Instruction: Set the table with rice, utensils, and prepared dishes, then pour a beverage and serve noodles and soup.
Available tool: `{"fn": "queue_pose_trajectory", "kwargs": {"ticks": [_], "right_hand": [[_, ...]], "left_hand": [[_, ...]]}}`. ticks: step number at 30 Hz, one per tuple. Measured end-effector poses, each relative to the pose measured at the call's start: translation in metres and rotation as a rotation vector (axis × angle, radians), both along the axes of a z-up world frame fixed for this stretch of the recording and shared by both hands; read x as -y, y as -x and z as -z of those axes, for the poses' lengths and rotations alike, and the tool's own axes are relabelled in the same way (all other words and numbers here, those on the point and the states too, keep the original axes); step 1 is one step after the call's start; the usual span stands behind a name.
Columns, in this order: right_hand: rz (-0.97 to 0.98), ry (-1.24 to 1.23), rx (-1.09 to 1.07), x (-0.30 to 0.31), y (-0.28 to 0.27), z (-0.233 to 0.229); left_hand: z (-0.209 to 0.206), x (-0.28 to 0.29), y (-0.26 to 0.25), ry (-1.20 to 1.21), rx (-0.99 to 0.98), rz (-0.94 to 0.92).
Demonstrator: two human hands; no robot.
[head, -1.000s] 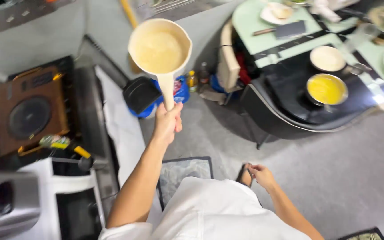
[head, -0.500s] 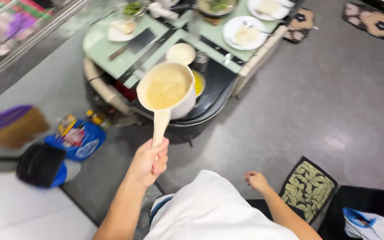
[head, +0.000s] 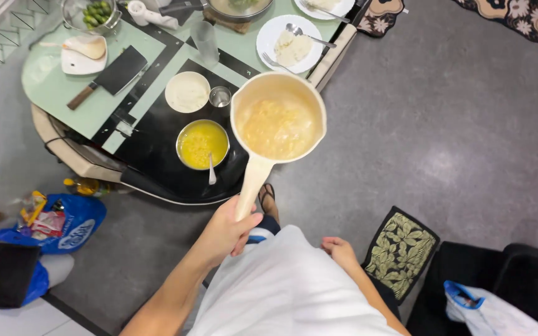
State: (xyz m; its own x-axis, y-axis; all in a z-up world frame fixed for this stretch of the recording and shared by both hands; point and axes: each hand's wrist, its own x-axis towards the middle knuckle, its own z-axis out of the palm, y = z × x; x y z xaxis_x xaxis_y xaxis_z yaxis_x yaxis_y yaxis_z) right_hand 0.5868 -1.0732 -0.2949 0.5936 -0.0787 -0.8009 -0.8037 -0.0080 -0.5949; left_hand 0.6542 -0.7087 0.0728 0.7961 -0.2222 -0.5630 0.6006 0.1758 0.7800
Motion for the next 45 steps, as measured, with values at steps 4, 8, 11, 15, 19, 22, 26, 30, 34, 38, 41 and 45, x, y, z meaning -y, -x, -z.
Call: {"fn": "queue_pose_trajectory", "kwargs": {"ticks": [4, 8, 11, 15, 19, 22, 26, 30, 34, 38, 41, 45], "right_hand": [[-0.127, 0.13, -0.007, -0.001, -0.062, -0.064], [-0.037, 0.282, 0.036, 0.03, -0.131, -0.076], [0.026, 0.255, 0.08, 0.075, -0.18, -0.027], [-0.012, 0.317, 0.055, 0.102, -0.233, -0.054], [-0.014, 0.299, 0.026, 0.119, -0.268, -0.057], [-0.042, 0.287, -0.002, 0.141, -0.294, -0.043], [-0.147, 0.222, -0.064, 0.165, -0.345, -0.028], [-0.254, 0.087, -0.018, 0.194, -0.41, -0.014], [-0.472, 0.166, 0.039, 0.213, -0.495, -0.026], [-0.566, 0.175, 0.116, 0.223, -0.563, -0.045], [-0.609, 0.167, 0.157, 0.211, -0.599, -0.056], [-0.647, 0.212, 0.137, 0.197, -0.611, -0.054]], "left_hand": [[0.023, 0.015, -0.058, 0.249, -0.015, -0.018], [0.045, 0.032, -0.121, 0.327, -0.063, -0.02], [0.059, 0.041, -0.167, 0.217, -0.016, -0.005], [0.086, 0.062, -0.216, -0.008, 0.135, -0.011], [0.082, 0.08, -0.259, -0.088, 0.119, -0.065], [0.067, 0.096, -0.283, -0.285, 0.146, -0.093], [0.058, 0.117, -0.304, -0.179, 0.028, -0.164], [0.05, 0.143, -0.311, 0.133, -0.046, -0.266], [0.065, 0.182, -0.316, 0.175, -0.041, -0.362], [0.078, 0.213, -0.327, 0.303, -0.011, -0.418], [0.084, 0.226, -0.341, 0.216, 0.092, -0.444], [0.065, 0.228, -0.354, -0.105, 0.15, -0.421]]}}
